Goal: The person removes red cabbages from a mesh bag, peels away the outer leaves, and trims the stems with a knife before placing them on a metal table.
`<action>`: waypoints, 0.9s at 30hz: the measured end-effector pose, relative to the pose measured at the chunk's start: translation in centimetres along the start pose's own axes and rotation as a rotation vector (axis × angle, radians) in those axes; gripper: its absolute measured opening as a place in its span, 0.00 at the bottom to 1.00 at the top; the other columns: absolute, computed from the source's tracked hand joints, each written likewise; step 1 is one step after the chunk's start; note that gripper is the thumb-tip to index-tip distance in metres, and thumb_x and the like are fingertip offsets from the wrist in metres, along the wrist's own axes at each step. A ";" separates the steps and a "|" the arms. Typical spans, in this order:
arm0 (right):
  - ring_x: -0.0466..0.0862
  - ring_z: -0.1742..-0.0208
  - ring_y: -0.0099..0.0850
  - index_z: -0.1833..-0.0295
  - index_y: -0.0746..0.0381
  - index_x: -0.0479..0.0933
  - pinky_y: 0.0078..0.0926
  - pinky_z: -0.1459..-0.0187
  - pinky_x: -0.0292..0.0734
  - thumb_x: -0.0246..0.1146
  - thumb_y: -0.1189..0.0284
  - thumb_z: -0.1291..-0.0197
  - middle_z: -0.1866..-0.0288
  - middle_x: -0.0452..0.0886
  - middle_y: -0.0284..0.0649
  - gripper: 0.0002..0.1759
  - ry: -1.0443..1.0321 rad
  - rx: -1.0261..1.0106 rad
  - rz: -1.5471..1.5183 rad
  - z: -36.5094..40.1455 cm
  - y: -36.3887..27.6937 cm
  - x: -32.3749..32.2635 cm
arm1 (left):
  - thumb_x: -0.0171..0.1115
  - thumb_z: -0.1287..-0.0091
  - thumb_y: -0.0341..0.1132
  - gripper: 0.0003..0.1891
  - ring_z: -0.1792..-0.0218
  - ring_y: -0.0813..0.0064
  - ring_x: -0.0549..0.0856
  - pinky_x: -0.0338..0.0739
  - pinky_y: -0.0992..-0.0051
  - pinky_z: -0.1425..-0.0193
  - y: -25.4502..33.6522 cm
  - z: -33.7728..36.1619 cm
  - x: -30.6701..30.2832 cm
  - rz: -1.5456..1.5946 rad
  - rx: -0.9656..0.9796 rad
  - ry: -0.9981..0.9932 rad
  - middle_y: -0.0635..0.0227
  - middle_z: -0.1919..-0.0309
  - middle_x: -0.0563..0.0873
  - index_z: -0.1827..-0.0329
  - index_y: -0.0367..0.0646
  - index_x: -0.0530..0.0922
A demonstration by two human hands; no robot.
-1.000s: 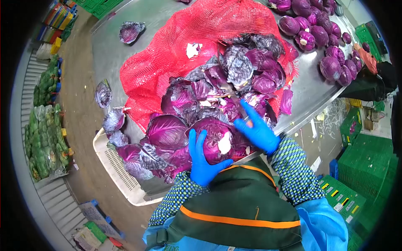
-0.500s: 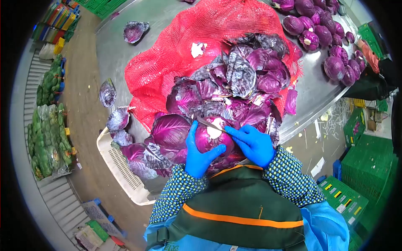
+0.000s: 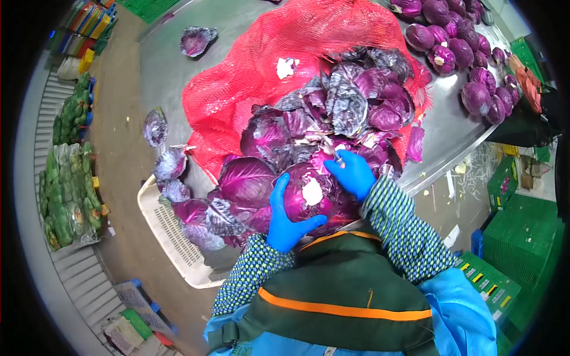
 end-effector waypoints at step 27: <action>0.79 0.54 0.22 0.33 0.63 0.61 0.22 0.52 0.75 0.63 0.72 0.41 0.54 0.80 0.39 0.31 -0.459 0.076 -0.624 7.9 -13.5 -4.0 | 0.82 0.66 0.36 0.62 0.28 0.55 0.54 0.50 0.57 0.26 13.5 1.8 -3.5 -0.498 0.570 0.353 0.51 0.28 0.49 0.27 0.43 0.47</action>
Point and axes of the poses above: each hand's wrist, its own z-axis away from the middle knuckle, its own x-axis out of the palm, y = z × x, the point moved 5 cm from there along -z, towards the middle knuckle
